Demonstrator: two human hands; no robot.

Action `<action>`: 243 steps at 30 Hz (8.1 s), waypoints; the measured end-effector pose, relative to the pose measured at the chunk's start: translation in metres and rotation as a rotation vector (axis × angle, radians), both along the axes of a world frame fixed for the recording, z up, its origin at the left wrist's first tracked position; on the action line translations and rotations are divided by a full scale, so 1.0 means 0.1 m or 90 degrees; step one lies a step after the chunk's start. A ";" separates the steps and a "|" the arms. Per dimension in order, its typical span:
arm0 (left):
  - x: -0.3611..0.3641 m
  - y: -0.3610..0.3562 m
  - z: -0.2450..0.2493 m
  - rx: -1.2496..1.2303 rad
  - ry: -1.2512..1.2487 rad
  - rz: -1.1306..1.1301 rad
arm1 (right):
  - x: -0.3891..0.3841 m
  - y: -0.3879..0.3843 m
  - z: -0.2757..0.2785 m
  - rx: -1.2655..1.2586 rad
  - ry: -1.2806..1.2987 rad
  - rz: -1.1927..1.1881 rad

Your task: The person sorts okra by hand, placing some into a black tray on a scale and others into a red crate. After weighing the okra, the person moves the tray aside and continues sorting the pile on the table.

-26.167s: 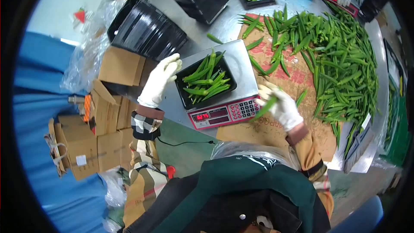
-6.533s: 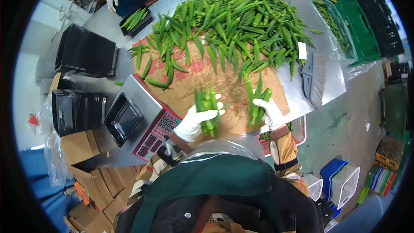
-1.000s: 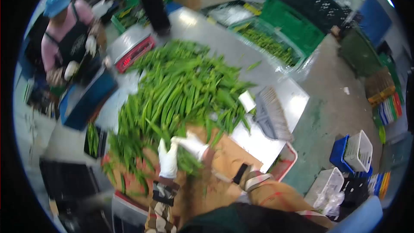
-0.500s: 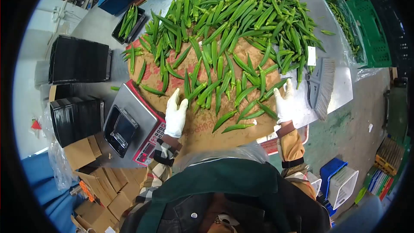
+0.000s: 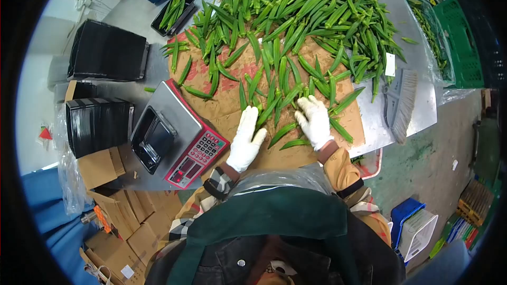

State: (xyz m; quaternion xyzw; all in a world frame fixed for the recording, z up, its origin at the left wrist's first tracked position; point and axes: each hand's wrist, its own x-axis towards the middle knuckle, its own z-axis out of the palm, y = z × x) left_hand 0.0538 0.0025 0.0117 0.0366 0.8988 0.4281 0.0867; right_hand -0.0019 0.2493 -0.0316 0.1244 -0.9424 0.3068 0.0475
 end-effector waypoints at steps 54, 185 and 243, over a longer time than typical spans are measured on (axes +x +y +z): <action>0.44 -0.26 0.27 0.364 -0.154 0.300 | -0.50 0.35 0.59 -0.468 -0.301 -0.098; -0.34 -0.23 0.28 0.704 -0.432 0.353 | 0.69 0.93 0.28 0.256 -0.093 0.089; -0.16 -0.01 0.72 1.061 -0.641 0.068 | 0.41 -0.21 0.75 -1.237 -0.847 -0.060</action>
